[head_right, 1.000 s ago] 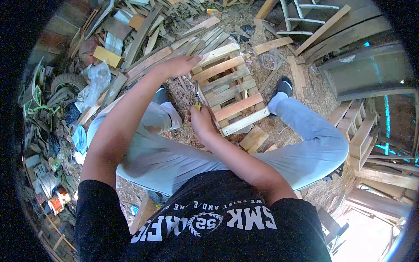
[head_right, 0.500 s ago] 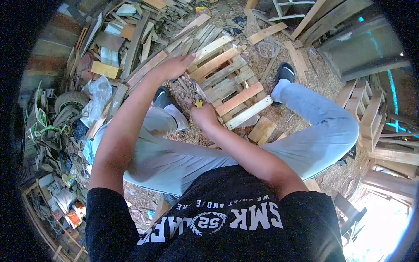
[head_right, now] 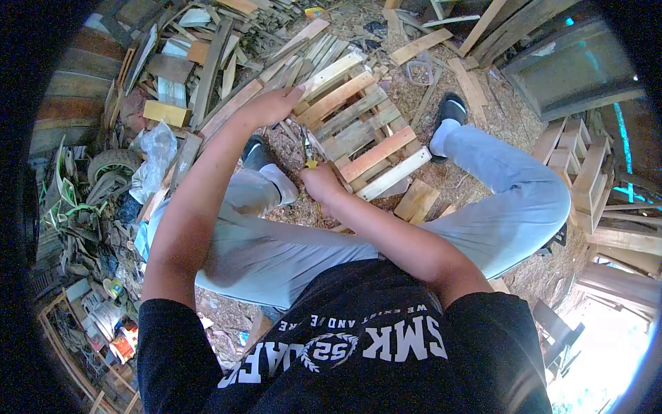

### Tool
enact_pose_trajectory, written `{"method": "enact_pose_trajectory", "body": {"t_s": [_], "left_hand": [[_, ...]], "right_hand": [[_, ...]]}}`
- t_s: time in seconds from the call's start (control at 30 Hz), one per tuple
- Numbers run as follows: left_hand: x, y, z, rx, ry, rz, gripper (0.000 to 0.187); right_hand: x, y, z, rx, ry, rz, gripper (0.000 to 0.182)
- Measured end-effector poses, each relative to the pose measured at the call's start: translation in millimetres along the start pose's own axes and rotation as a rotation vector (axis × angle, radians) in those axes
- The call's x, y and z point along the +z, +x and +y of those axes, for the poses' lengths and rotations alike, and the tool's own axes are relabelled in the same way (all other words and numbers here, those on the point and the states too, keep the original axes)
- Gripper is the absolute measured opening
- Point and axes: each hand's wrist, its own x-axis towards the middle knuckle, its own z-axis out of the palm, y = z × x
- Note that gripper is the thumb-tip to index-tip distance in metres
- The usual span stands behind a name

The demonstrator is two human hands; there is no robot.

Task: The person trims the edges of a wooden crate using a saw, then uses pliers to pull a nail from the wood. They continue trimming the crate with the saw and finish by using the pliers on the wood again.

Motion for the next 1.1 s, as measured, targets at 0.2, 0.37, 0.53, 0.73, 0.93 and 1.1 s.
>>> {"method": "enact_pose_trajectory", "body": {"t_s": [0.2,0.37,0.53,0.73,0.93,1.1], "left_hand": [[-8.7,-7.9,8.6,0.002,0.044,-0.071,0.085],[-7.0,-5.9,8.8,0.024,0.062,-0.049,0.084],[-4.0,-2.9,6.5,0.025,0.075,-0.043,0.082],[-2.0,-7.3,8.1,0.034,-0.044,-0.042,0.079],[13.3,-9.4,-10.0,0.049,-0.139,0.071,0.082],[5.4,-1.6,-5.2,0.005,-0.062,-0.018,0.082]], "right_hand": [[-2.2,1.3,5.9,0.036,0.21,-0.12,0.015],[-5.8,7.0,10.5,0.065,0.272,-0.226,0.014],[0.1,-5.9,-0.4,0.194,0.536,-0.379,0.007],[46.6,-31.0,0.7,0.401,0.953,-0.698,0.018],[33.0,-25.4,8.2,0.228,0.408,-0.409,0.012],[3.7,-41.3,7.3,0.041,-0.172,-0.034,0.039]]}}
